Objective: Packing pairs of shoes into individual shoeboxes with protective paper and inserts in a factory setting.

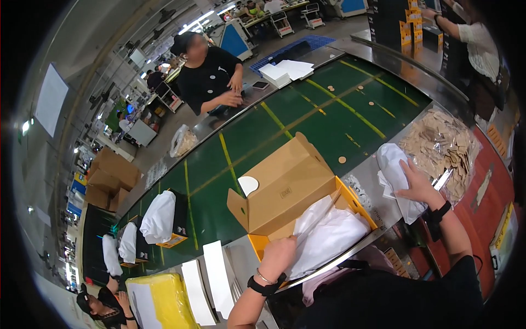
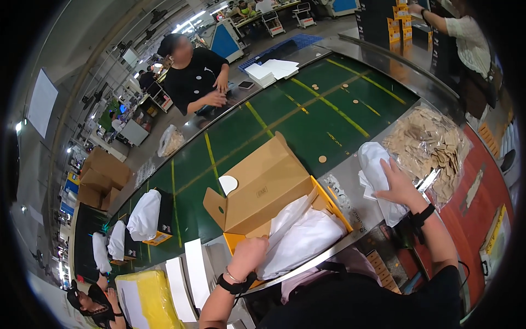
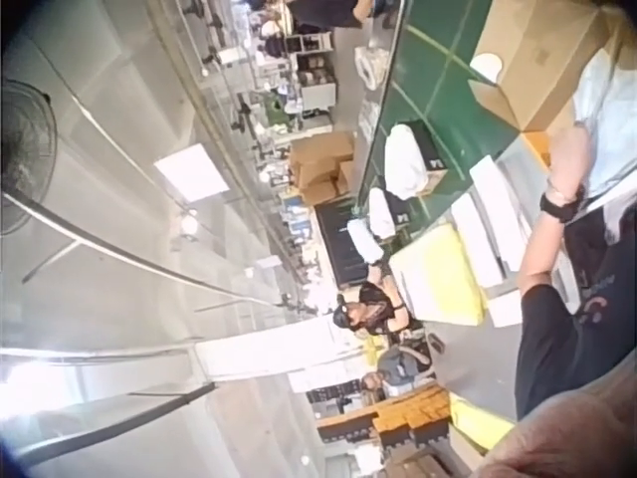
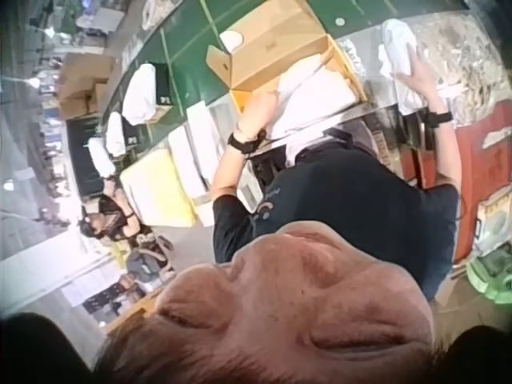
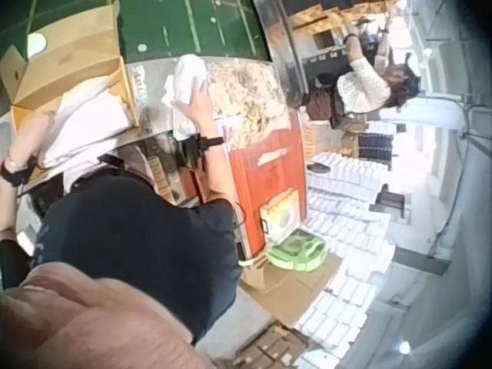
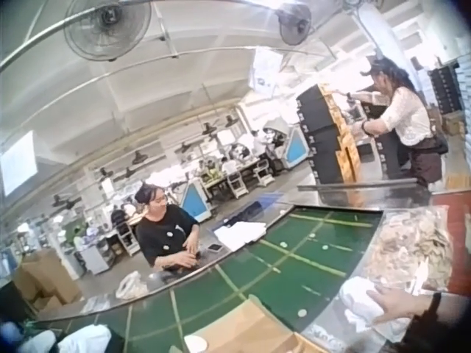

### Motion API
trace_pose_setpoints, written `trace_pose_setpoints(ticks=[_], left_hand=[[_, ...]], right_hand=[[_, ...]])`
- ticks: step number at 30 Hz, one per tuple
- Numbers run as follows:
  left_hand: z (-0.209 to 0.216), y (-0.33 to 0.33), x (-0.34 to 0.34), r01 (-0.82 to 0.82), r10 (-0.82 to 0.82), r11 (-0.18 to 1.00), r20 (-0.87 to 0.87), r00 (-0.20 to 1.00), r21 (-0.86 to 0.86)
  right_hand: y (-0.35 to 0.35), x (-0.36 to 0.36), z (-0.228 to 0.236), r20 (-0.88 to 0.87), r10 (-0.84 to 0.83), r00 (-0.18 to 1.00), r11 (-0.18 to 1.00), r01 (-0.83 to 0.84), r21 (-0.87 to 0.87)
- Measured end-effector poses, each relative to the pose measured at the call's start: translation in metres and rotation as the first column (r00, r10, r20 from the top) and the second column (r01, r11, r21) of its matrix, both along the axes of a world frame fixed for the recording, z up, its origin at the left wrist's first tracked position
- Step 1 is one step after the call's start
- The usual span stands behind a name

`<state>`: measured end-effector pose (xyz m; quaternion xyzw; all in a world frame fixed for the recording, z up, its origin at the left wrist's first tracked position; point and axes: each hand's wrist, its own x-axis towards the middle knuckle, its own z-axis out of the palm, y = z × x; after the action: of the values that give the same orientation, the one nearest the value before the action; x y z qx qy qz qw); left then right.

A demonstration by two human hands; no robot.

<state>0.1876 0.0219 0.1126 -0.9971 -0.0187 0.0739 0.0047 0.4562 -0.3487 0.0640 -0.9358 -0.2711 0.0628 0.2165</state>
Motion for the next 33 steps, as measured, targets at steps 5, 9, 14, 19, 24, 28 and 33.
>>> trace_pose_setpoints(ticks=[5, 9, 14, 19, 24, 28, 33], left_hand=[[-0.014, -0.006, 0.004, 0.018, -0.020, 0.999, -0.060, 0.998, -0.043], [-0.033, 0.009, -0.005, -0.029, 0.021, 0.995, -0.081, 0.997, -0.094], [0.029, -0.006, 0.006, -0.269, 0.234, 0.931, -0.161, 0.959, -0.249], [0.047, -0.030, 0.026, -0.159, 0.147, 0.641, -0.083, 0.986, -0.751], [0.068, -0.081, 0.038, 0.146, 0.286, 0.218, 0.207, 0.936, -0.965], [0.066, -0.050, 0.021, 0.299, 0.554, 0.424, 0.506, 0.662, -0.855], [0.108, -0.023, -0.005, 0.190, 0.330, 0.726, 0.578, 0.746, -0.660]], right_hand=[[-0.004, 0.025, -0.006, -0.077, -0.046, 0.996, 0.999, 0.047, 0.016], [-0.008, 0.039, -0.015, -0.208, -0.152, 0.966, 0.966, 0.190, 0.177], [-0.022, 0.036, -0.031, -0.635, 0.012, 0.772, 0.745, 0.417, 0.521], [0.058, -0.051, 0.064, -0.637, 0.466, 0.614, 0.313, 0.559, 0.768], [0.148, -0.122, 0.122, 0.027, 0.452, 0.892, 0.557, -0.306, 0.772], [0.181, -0.136, 0.101, -0.040, 0.828, 0.559, 0.204, -0.233, 0.951], [0.219, -0.116, 0.021, 0.014, 0.697, 0.717, 0.668, -0.656, 0.351]])
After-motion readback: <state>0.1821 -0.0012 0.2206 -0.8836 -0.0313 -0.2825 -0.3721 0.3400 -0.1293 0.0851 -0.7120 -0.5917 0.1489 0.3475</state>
